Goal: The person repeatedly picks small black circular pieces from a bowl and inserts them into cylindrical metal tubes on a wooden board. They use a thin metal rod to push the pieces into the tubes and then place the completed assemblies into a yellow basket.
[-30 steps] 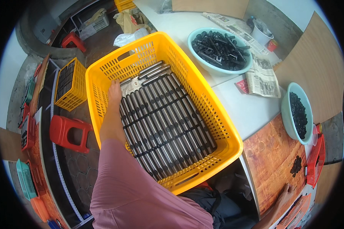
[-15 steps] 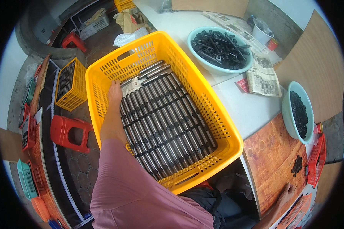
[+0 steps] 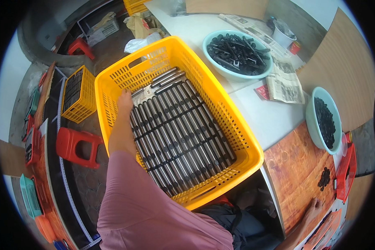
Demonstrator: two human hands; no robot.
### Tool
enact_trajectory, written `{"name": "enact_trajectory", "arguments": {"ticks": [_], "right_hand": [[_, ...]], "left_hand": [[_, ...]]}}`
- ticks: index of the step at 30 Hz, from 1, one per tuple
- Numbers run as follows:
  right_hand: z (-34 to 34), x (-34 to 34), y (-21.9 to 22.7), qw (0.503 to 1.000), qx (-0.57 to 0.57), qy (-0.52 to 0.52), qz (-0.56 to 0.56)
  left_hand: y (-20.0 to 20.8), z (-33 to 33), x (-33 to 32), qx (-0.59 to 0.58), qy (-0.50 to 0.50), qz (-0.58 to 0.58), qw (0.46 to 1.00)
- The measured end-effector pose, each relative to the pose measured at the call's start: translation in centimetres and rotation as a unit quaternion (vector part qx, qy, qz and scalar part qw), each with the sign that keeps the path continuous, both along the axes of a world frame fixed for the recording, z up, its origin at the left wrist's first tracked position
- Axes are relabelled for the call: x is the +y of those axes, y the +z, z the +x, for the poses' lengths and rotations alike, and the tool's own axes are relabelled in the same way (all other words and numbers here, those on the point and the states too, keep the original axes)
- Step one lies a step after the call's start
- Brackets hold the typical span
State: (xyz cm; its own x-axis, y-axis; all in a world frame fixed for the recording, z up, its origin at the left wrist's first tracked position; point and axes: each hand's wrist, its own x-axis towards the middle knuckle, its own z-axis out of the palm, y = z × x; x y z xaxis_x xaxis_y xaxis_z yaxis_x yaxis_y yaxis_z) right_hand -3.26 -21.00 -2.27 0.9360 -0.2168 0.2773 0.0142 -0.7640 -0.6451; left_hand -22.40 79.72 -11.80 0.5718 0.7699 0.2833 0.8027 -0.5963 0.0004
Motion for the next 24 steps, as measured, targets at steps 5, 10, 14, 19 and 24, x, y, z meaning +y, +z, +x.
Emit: {"name": "enact_trajectory", "arguments": {"ticks": [5, 10, 14, 19, 24], "right_hand": [[0.6, -1.9, -1.4, 1.000, -0.020, 0.013, 0.012], [0.7, -2.4, -1.4, 0.999, -0.005, 0.030, 0.019], [0.5, -0.4, -0.9, 0.999, -0.009, 0.030, 0.024], [-0.9, -0.8, -1.0, 0.999, -0.016, -0.026, 0.043], [-1.8, 6.2, 2.7, 0.979, 0.051, -0.094, 0.173]], "left_hand": [[1.5, 3.4, -2.2, -0.116, -0.052, 0.086, 0.988], [8.3, 10.0, -9.1, -0.209, -0.127, 0.134, 0.960], [14.5, 14.2, -15.4, -0.278, -0.236, 0.130, 0.922], [23.3, 20.3, -30.5, -0.369, -0.489, 0.131, 0.780], [28.1, 22.5, -45.4, -0.361, -0.672, 0.142, 0.631]]}}
